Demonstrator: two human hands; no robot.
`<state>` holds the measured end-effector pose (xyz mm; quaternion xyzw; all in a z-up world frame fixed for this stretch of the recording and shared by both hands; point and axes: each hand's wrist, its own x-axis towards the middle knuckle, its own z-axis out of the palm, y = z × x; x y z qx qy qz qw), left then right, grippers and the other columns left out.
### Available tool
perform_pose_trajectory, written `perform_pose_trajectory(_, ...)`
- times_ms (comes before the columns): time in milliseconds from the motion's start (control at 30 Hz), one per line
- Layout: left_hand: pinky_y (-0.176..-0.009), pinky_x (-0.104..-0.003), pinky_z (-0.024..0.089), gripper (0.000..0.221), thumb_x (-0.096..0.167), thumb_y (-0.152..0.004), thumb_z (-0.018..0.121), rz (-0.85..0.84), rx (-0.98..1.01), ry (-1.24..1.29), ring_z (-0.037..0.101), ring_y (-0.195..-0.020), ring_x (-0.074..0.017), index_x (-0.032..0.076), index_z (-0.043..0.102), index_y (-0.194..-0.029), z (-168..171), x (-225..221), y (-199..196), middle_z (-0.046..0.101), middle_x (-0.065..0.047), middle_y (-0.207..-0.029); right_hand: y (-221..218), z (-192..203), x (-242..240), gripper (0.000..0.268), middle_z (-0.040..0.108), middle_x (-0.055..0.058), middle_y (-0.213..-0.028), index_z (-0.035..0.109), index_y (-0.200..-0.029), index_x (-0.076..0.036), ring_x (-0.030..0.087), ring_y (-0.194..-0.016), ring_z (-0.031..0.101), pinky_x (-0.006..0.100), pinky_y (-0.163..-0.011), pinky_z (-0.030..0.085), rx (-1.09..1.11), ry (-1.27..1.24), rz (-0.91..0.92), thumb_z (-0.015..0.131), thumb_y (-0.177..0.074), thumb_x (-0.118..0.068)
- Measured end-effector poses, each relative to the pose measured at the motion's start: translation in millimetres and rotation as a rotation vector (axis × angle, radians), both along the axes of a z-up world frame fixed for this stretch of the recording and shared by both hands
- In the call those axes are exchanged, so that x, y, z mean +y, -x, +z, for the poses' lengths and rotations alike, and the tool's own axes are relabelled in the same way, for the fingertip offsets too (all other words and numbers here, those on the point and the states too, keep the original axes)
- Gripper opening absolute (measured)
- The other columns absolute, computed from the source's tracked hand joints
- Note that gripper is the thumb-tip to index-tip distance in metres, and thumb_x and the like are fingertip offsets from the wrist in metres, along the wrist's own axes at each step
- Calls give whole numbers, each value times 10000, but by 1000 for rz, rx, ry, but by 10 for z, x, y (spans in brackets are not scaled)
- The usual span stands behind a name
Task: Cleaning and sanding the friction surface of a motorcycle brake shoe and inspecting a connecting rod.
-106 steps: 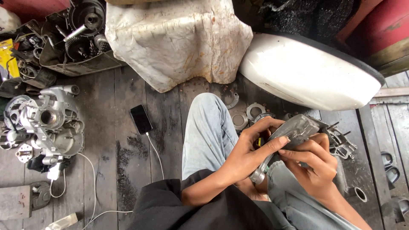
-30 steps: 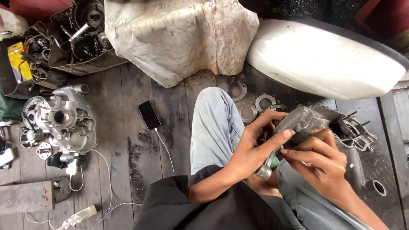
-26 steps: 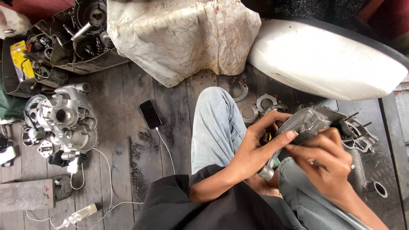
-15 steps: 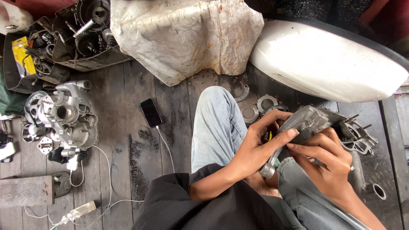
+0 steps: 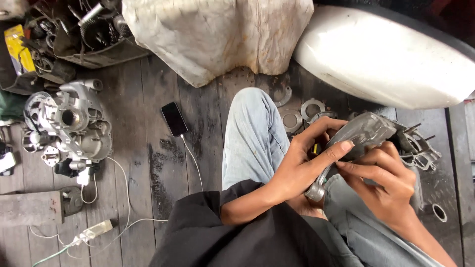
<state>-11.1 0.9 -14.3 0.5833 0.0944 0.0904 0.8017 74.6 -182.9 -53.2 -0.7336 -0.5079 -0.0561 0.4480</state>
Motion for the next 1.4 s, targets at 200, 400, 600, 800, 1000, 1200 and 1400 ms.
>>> perform_pose_trajectory(200, -774, -225, 395, 254, 347, -1051, 593, -1, -21, 2, 459, -809, -49, 165, 628, -1225, -19, -4, -36, 591, 91, -1015, -2, 61, 27, 112, 670, 89, -851, 733, -977, -62, 253, -770, 559, 371, -792, 442, 41, -1, 58, 732, -865, -57)
perform_pose_trajectory(400, -784, -225, 385, 282, 357, -1053, 583, -38, -9, 10, 443, -826, -71, 168, 620, -1259, -36, 14, -51, 591, 90, -1071, -20, 29, 43, 99, 647, 77, -816, 737, -965, -72, 259, -766, 529, 349, -769, 435, 48, -13, 54, 731, -873, -36)
perform_pose_trajectory(600, -764, -224, 374, 271, 350, -1042, 589, -25, -7, 10, 436, -805, -63, 171, 626, -1243, -66, 19, -83, 579, 96, -1016, -14, -6, 40, 116, 643, 63, -828, 742, -975, -78, 249, -778, 536, 335, -774, 449, 51, -11, 29, 739, -873, -22)
perform_pose_trajectory(800, -802, -217, 415, 272, 349, -1035, 591, 45, -11, 7, 463, -815, -58, 159, 613, -1227, -189, -43, -104, 571, 87, -991, -7, 3, 35, 126, 620, 56, -803, 745, -972, -61, 240, -748, 510, 333, -772, 443, 51, -4, 29, 752, -859, -6)
perform_pose_trajectory(1000, -790, -216, 381, 273, 350, -1034, 598, 20, -3, -9, 437, -827, -63, 174, 629, -1240, -130, -19, -81, 575, 97, -1005, -14, -2, 36, 121, 625, 43, -824, 748, -969, -86, 250, -793, 535, 339, -795, 451, 67, 8, 38, 753, -864, -27)
perform_pose_trajectory(1200, -788, -221, 379, 291, 370, -1031, 602, 17, -1, -5, 433, -829, -66, 181, 626, -1250, -165, -32, -80, 561, 97, -995, -21, 26, 64, 113, 649, 57, -832, 747, -969, -78, 251, -808, 564, 347, -797, 461, 68, 16, 48, 747, -867, -31)
perform_pose_trajectory(1400, -794, -222, 381, 292, 358, -1039, 606, 23, -24, -12, 437, -838, -66, 185, 631, -1272, -198, -44, -80, 566, 84, -1028, -26, 20, 70, 117, 656, 65, -827, 735, -970, -69, 246, -782, 551, 343, -788, 451, 72, 2, 59, 749, -863, -21)
